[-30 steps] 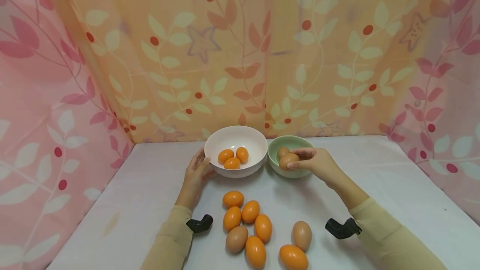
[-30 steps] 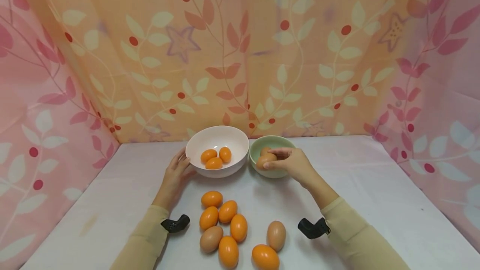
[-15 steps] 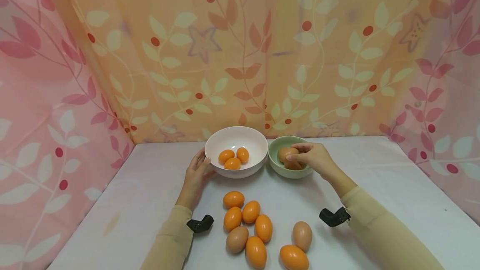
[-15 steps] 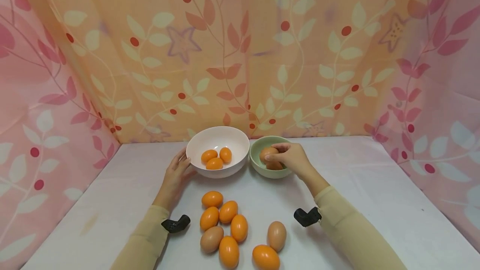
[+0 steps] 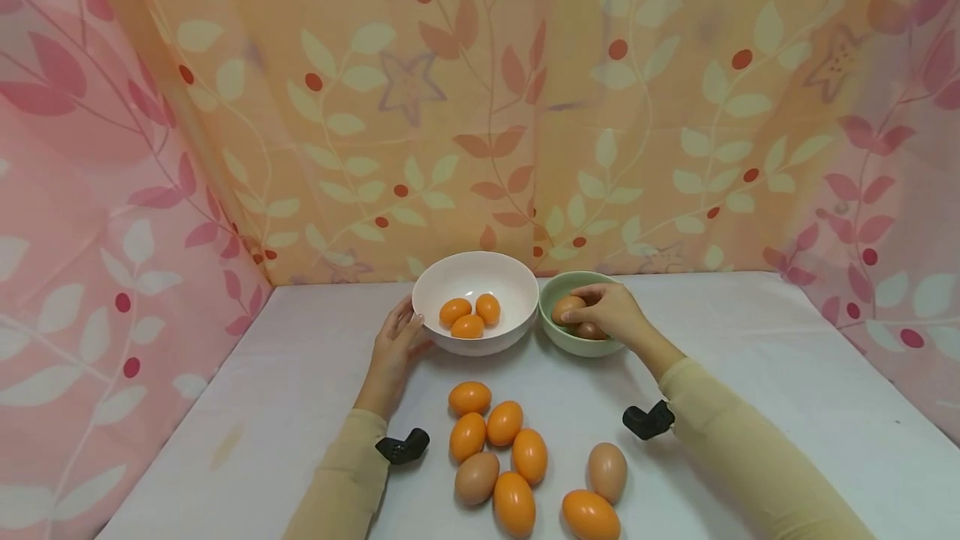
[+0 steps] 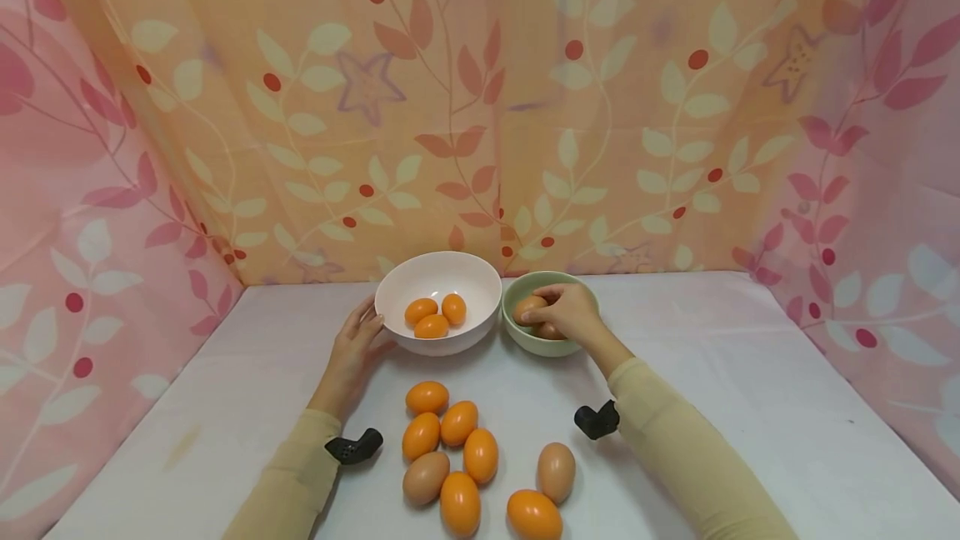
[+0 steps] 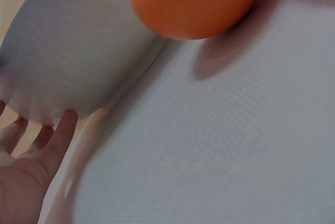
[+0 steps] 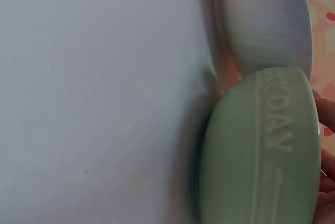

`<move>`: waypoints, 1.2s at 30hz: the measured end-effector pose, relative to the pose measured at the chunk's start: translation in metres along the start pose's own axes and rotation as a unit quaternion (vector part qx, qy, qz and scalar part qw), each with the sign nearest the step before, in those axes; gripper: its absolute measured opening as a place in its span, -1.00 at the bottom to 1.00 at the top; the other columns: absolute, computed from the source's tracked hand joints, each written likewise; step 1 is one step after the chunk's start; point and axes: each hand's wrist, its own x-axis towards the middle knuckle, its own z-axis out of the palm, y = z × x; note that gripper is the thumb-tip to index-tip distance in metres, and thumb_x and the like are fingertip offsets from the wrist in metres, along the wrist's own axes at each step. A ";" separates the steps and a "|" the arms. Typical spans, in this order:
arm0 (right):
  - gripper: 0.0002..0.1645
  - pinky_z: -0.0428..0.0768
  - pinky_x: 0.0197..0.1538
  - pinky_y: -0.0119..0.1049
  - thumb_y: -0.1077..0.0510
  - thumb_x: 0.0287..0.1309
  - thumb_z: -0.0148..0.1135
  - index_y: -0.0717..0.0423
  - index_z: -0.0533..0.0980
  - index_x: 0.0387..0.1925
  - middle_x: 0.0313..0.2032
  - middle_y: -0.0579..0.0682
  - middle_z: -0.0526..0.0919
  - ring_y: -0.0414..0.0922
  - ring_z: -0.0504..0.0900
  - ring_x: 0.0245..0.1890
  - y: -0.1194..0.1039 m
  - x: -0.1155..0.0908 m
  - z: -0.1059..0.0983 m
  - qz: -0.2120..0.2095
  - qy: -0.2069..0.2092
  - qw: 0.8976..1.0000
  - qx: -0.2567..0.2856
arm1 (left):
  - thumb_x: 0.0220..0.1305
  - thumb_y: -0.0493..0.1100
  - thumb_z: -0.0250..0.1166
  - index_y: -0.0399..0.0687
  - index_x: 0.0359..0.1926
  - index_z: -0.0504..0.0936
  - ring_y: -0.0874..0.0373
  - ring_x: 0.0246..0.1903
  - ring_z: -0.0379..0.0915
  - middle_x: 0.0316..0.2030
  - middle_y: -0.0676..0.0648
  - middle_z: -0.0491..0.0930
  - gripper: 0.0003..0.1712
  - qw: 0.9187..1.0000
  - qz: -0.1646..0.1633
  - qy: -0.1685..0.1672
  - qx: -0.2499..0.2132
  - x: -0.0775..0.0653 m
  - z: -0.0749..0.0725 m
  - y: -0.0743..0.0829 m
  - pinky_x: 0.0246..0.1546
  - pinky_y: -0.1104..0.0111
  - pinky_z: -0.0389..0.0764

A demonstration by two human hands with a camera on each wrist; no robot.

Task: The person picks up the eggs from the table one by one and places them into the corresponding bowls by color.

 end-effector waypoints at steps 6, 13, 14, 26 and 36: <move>-0.30 0.61 -0.21 -0.45 -0.03 -0.06 0.57 0.23 0.61 0.10 0.01 0.20 0.70 -0.07 0.63 -0.16 0.003 0.004 0.003 -0.005 0.008 1.000 -0.009 | 0.47 -0.07 0.14 0.16 0.51 0.17 0.02 0.45 0.19 0.55 -0.02 0.08 -0.34 1.000 0.000 -0.001 0.002 0.000 0.000 -0.001 0.32 0.03 0.48; -0.28 0.59 -0.36 -0.51 0.01 -0.12 0.61 0.25 0.61 0.09 -0.07 0.16 0.72 -0.22 0.58 -0.35 0.002 0.007 0.006 -0.014 0.000 1.000 -0.021 | 0.47 -0.04 0.14 0.16 0.52 0.16 0.03 0.45 0.19 0.55 -0.01 0.07 -0.33 1.000 0.004 -0.006 0.003 0.001 -0.002 -0.001 0.33 0.02 0.46; -0.28 0.59 -0.36 -0.50 0.02 -0.13 0.61 0.25 0.61 0.09 -0.09 0.15 0.72 -0.22 0.58 -0.37 0.002 0.007 0.006 -0.012 -0.004 1.000 -0.022 | 0.47 -0.04 0.14 0.16 0.52 0.16 0.03 0.45 0.19 0.55 -0.01 0.07 -0.33 1.000 0.004 -0.006 0.002 0.001 -0.002 -0.001 0.33 0.02 0.45; -0.40 0.52 -0.17 -0.48 0.02 -0.01 0.54 0.20 0.64 0.07 -0.04 0.14 0.74 -0.08 0.59 -0.14 0.003 0.010 0.007 -0.024 -0.041 0.996 -0.081 | 0.47 -0.07 0.15 0.12 0.51 0.17 0.02 0.47 0.16 0.54 -0.03 0.10 -0.33 1.000 0.011 -0.003 0.001 0.002 -0.001 -0.003 0.33 0.00 0.45; -0.37 0.58 -0.04 -0.35 0.00 0.02 0.52 0.21 0.62 0.10 0.01 0.16 0.73 -0.08 0.59 -0.13 0.006 0.014 0.008 -0.032 -0.041 0.992 -0.116 | 0.47 -0.07 0.15 0.11 0.51 0.18 0.01 0.47 0.15 0.54 -0.04 0.10 -0.33 1.000 0.011 -0.002 0.004 0.002 -0.002 -0.003 0.33 -0.02 0.45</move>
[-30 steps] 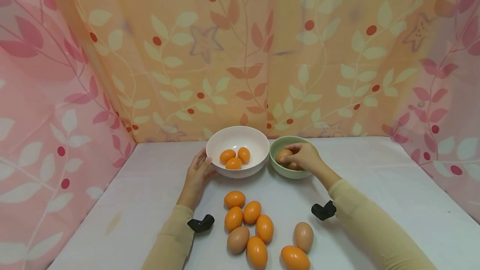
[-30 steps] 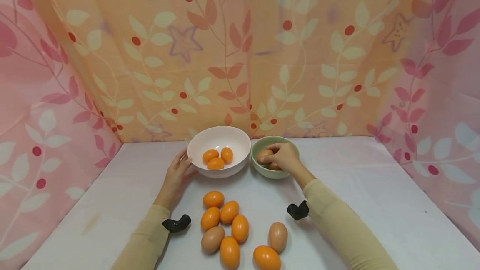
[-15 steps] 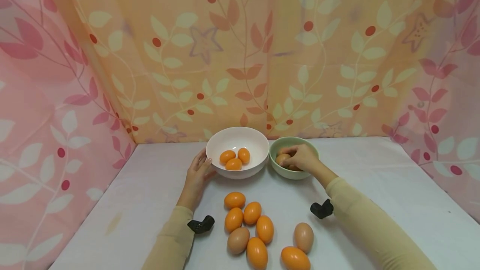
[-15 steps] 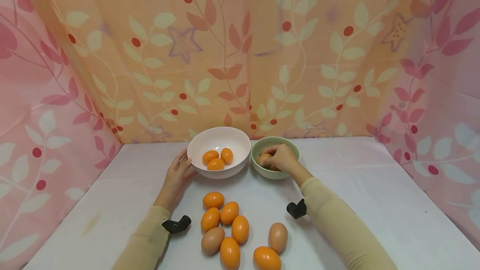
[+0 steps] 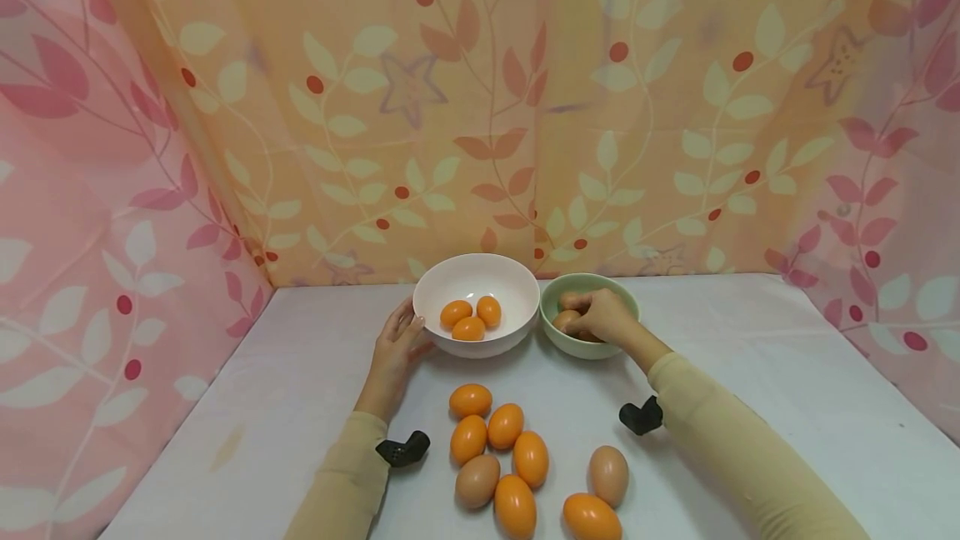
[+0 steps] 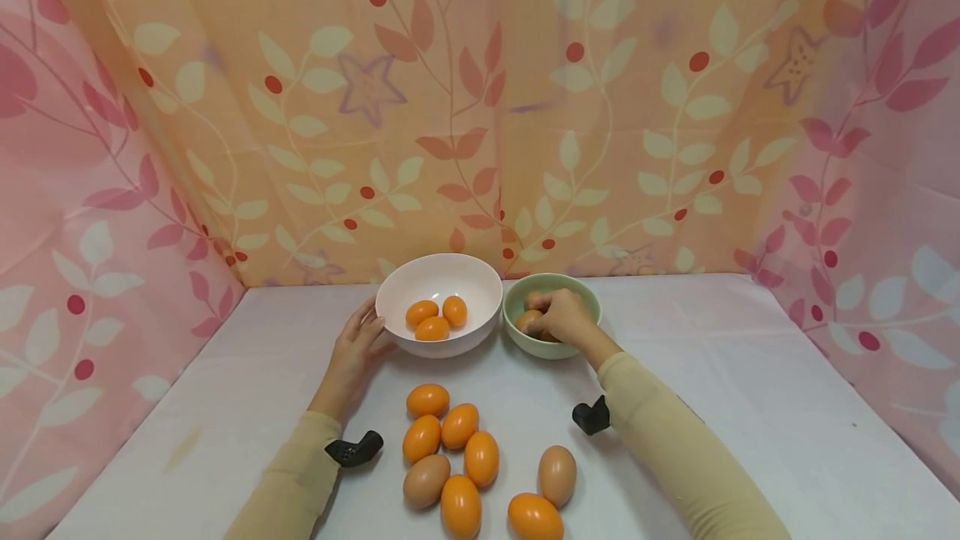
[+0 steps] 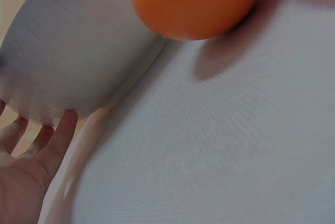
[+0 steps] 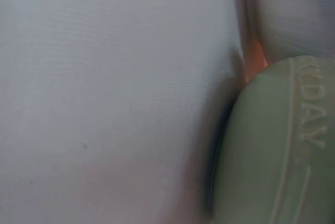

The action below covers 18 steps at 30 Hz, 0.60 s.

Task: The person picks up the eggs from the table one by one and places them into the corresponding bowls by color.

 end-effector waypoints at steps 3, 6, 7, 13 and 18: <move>-0.37 0.59 0.07 -0.22 0.00 0.03 0.51 0.21 0.61 0.12 0.04 0.17 0.71 -0.04 0.59 -0.07 0.001 0.001 0.000 -0.003 -0.001 1.000 -0.007 | 0.47 -0.07 0.15 0.10 0.52 0.17 0.00 0.48 0.15 0.55 -0.05 0.09 -0.33 1.000 0.003 -0.002 -0.002 0.000 0.000 0.000 0.33 -0.03 0.44; -0.38 0.59 0.13 -0.14 0.01 0.04 0.50 0.22 0.61 0.12 0.05 0.19 0.71 -0.01 0.58 -0.04 0.001 0.001 0.000 -0.006 -0.003 1.000 -0.009 | 0.46 -0.06 0.15 0.09 0.52 0.16 0.00 0.48 0.13 0.55 -0.05 0.07 -0.32 1.000 0.004 -0.004 -0.004 0.000 0.000 0.000 0.35 -0.04 0.42; -0.39 0.58 0.15 -0.12 0.01 0.05 0.50 0.22 0.61 0.11 0.05 0.19 0.70 -0.01 0.59 -0.02 0.000 0.000 0.000 -0.007 -0.005 1.000 -0.009 | 0.46 -0.06 0.16 0.09 0.52 0.16 0.00 0.48 0.13 0.55 -0.05 0.07 -0.31 1.000 0.003 -0.005 -0.005 0.000 0.000 0.000 0.35 -0.04 0.41; -0.41 0.60 0.10 -0.18 0.04 0.06 0.49 0.22 0.61 0.11 0.06 0.20 0.69 0.02 0.60 0.01 0.000 -0.001 -0.001 -0.010 -0.009 1.000 0.001 | 0.46 -0.07 0.15 0.11 0.52 0.17 0.00 0.47 0.15 0.55 -0.04 0.07 -0.32 1.000 -0.001 0.000 -0.005 0.000 0.000 0.000 0.34 -0.03 0.43; -0.44 0.64 -0.10 -0.40 0.08 0.07 0.48 0.20 0.61 0.12 0.07 0.20 0.68 -0.05 0.64 -0.07 -0.001 -0.006 -0.006 0.007 -0.004 0.999 0.048 | 0.47 -0.08 0.14 0.09 0.52 0.17 -0.02 0.47 0.15 0.55 -0.06 0.07 -0.33 1.000 -0.003 0.003 -0.003 0.000 0.000 0.001 0.34 -0.04 0.43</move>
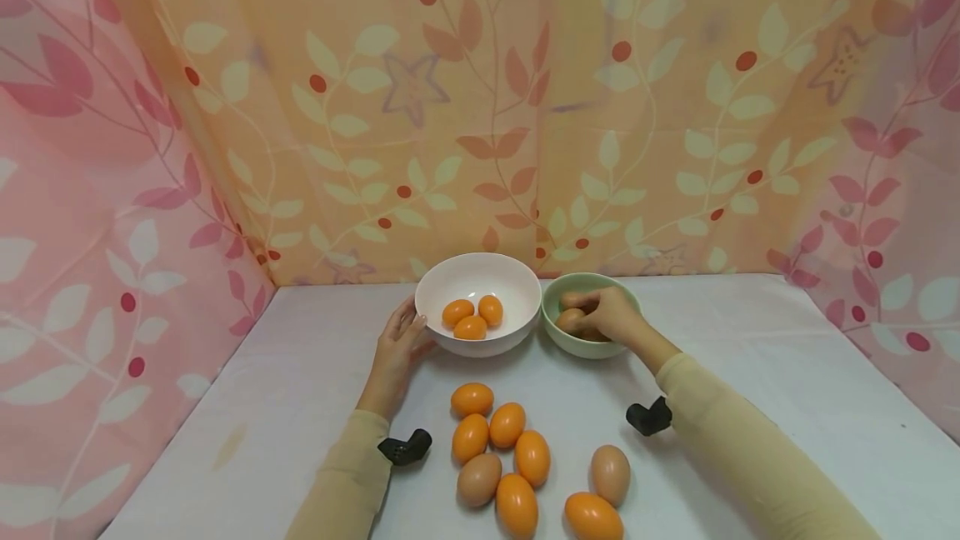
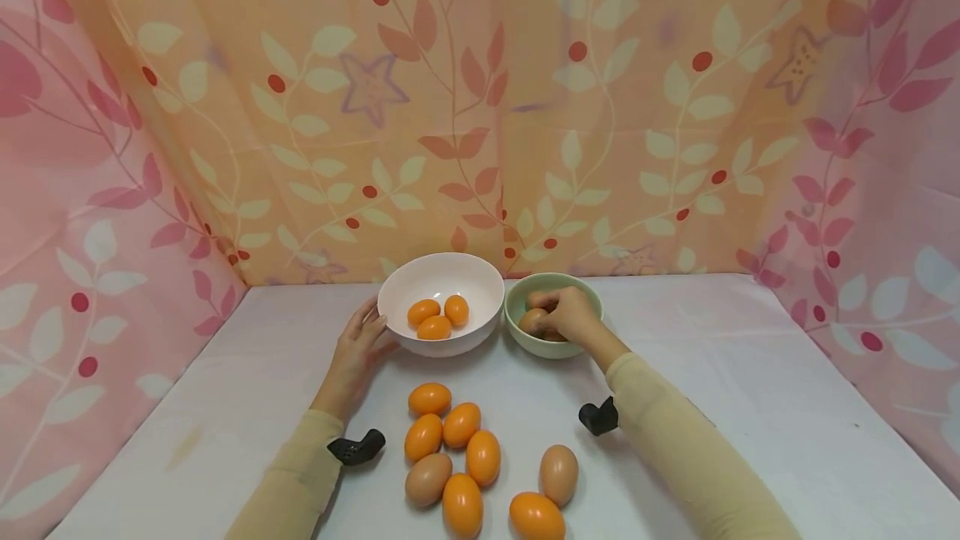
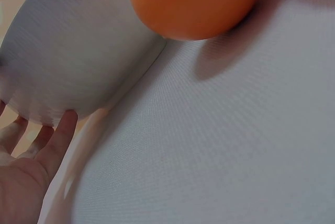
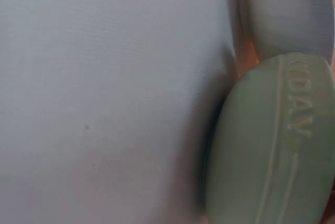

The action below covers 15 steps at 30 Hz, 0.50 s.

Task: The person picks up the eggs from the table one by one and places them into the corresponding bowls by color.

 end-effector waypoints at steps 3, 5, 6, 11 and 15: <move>-0.45 0.70 -0.18 -0.39 0.13 0.07 0.47 0.21 0.60 0.12 0.09 0.21 0.66 -0.12 0.69 -0.21 -0.002 -0.008 -0.005 0.020 0.012 0.999 0.036 | 0.48 -0.09 0.12 0.07 0.52 0.15 -0.03 0.48 0.13 0.56 -0.06 0.05 -0.33 1.000 0.003 -0.007 0.001 -0.001 0.001 0.000 0.34 -0.04 0.42; -0.44 0.74 -0.22 -0.33 0.16 0.09 0.45 0.26 0.57 0.13 0.11 0.25 0.64 -0.10 0.72 -0.27 -0.004 -0.015 -0.009 0.019 0.017 0.998 0.062 | 0.48 -0.09 0.12 0.08 0.52 0.15 -0.01 0.48 0.13 0.56 -0.05 0.05 -0.33 1.000 0.003 -0.009 0.000 -0.001 0.001 0.001 0.34 -0.03 0.42; -0.43 0.74 -0.22 -0.34 0.16 0.09 0.46 0.25 0.57 0.14 0.12 0.24 0.64 -0.10 0.72 -0.24 -0.005 -0.018 -0.011 0.017 0.022 0.997 0.069 | 0.48 -0.09 0.12 0.08 0.52 0.14 -0.01 0.48 0.13 0.56 -0.05 0.05 -0.33 1.000 0.004 -0.009 -0.001 -0.001 0.002 0.001 0.34 -0.02 0.43; -0.39 0.67 -0.13 -0.50 0.10 0.08 0.48 0.29 0.56 0.14 0.10 0.23 0.66 0.07 0.66 0.07 -0.012 -0.042 -0.019 -0.025 0.032 0.995 0.094 | 0.47 -0.08 0.13 0.11 0.52 0.15 0.02 0.47 0.15 0.55 -0.03 0.07 -0.33 1.000 0.002 -0.009 -0.001 -0.001 0.002 0.002 0.33 0.01 0.45; -0.34 0.62 -0.04 -0.56 0.01 0.05 0.50 0.28 0.58 0.12 0.10 0.23 0.67 0.11 0.62 0.14 -0.020 -0.067 -0.021 -0.040 0.025 0.992 0.118 | 0.49 -0.10 0.11 0.09 0.52 0.15 0.01 0.48 0.14 0.56 -0.03 0.06 -0.34 1.000 0.002 -0.008 0.002 -0.001 0.002 0.002 0.34 -0.01 0.44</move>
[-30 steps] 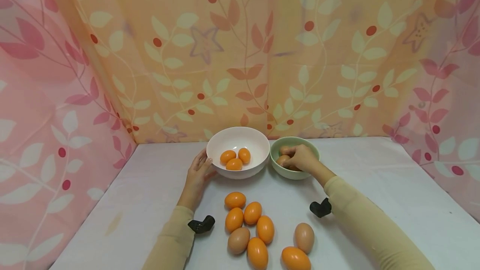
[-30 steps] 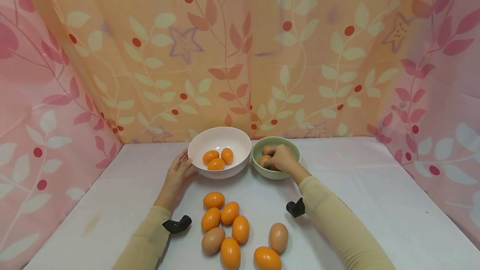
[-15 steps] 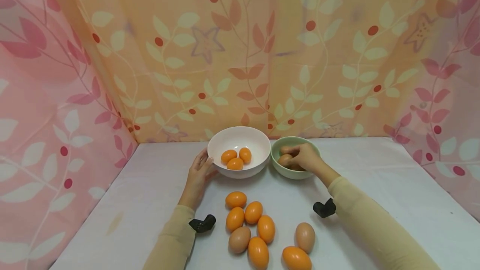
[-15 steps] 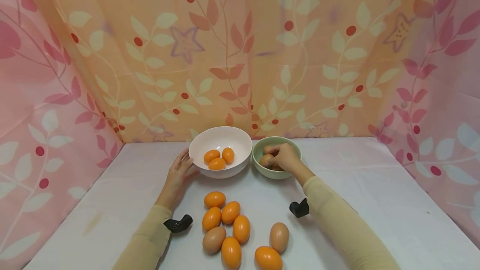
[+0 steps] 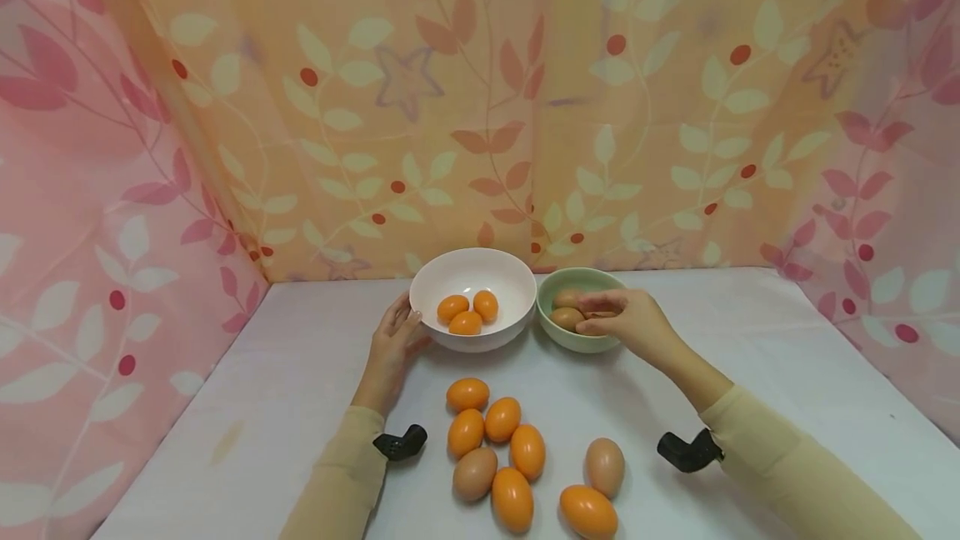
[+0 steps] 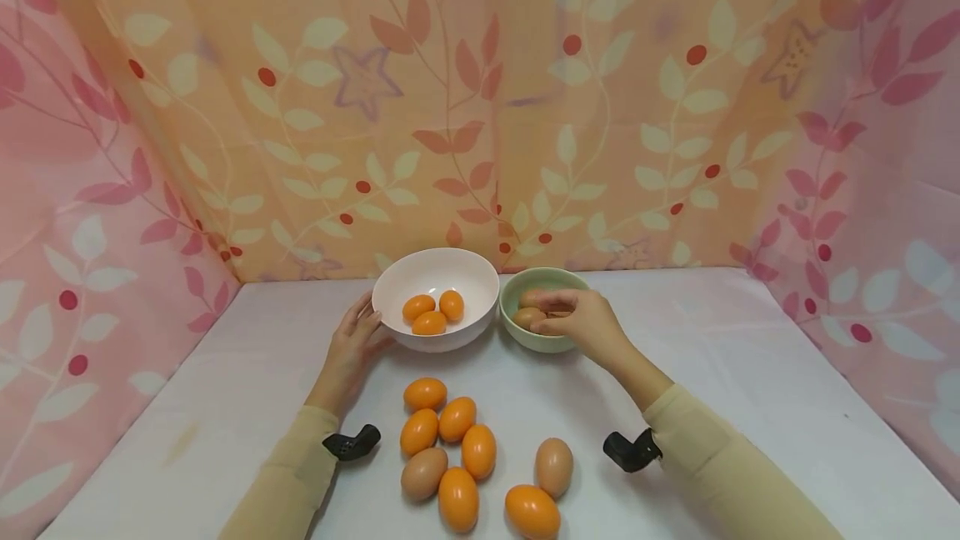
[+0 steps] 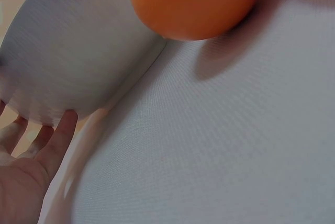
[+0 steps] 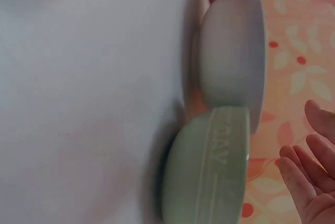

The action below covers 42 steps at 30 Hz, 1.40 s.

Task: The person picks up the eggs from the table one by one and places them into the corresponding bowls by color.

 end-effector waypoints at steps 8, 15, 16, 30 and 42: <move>-0.38 0.66 0.09 -0.38 -0.03 0.07 0.48 0.19 0.59 0.12 0.09 0.16 0.69 0.09 0.63 0.15 -0.001 -0.046 -0.003 0.010 -0.028 0.999 0.011 | 0.49 -0.10 0.10 0.08 0.53 0.14 -0.01 0.48 0.14 0.56 -0.04 0.05 -0.34 1.000 0.001 0.001 0.004 0.001 -0.001 0.001 0.34 -0.01 0.43; -0.38 0.61 0.21 -0.16 -0.07 0.05 0.48 0.13 0.60 0.12 0.10 0.12 0.69 -0.06 0.65 0.13 0.013 -0.075 0.002 0.044 -0.044 0.998 0.019 | 0.49 -0.10 0.11 0.11 0.52 0.15 0.01 0.47 0.16 0.55 -0.02 0.07 -0.34 1.000 -0.005 0.004 0.001 -0.001 0.000 0.002 0.34 0.01 0.43; -0.38 0.61 0.20 -0.17 -0.07 0.06 0.48 0.12 0.60 0.13 0.09 0.10 0.70 -0.10 0.66 0.13 0.014 -0.078 0.003 0.047 -0.046 0.998 0.021 | 0.49 -0.09 0.11 0.11 0.52 0.15 0.01 0.47 0.16 0.55 -0.02 0.07 -0.34 1.000 -0.005 0.004 0.001 -0.001 0.000 0.002 0.34 0.01 0.43; -0.36 0.64 0.06 -0.45 0.04 0.11 0.45 0.24 0.54 0.18 0.16 0.18 0.64 -0.12 0.66 0.11 0.030 -0.105 0.013 0.069 -0.089 0.991 0.069 | 0.49 -0.08 0.11 0.11 0.53 0.13 0.01 0.48 0.14 0.56 -0.02 0.05 -0.33 1.000 -0.006 -0.004 -0.003 -0.002 0.000 0.002 0.36 0.00 0.42; -0.31 0.66 -0.02 -0.44 0.03 0.05 0.49 0.24 0.52 0.19 0.15 0.18 0.65 -0.09 0.62 0.16 0.044 -0.118 0.016 0.082 -0.112 0.989 0.057 | 0.49 -0.07 0.12 0.12 0.53 0.14 0.04 0.46 0.16 0.56 -0.01 0.03 -0.33 1.000 -0.006 -0.005 -0.009 -0.002 -0.001 0.002 0.36 0.02 0.43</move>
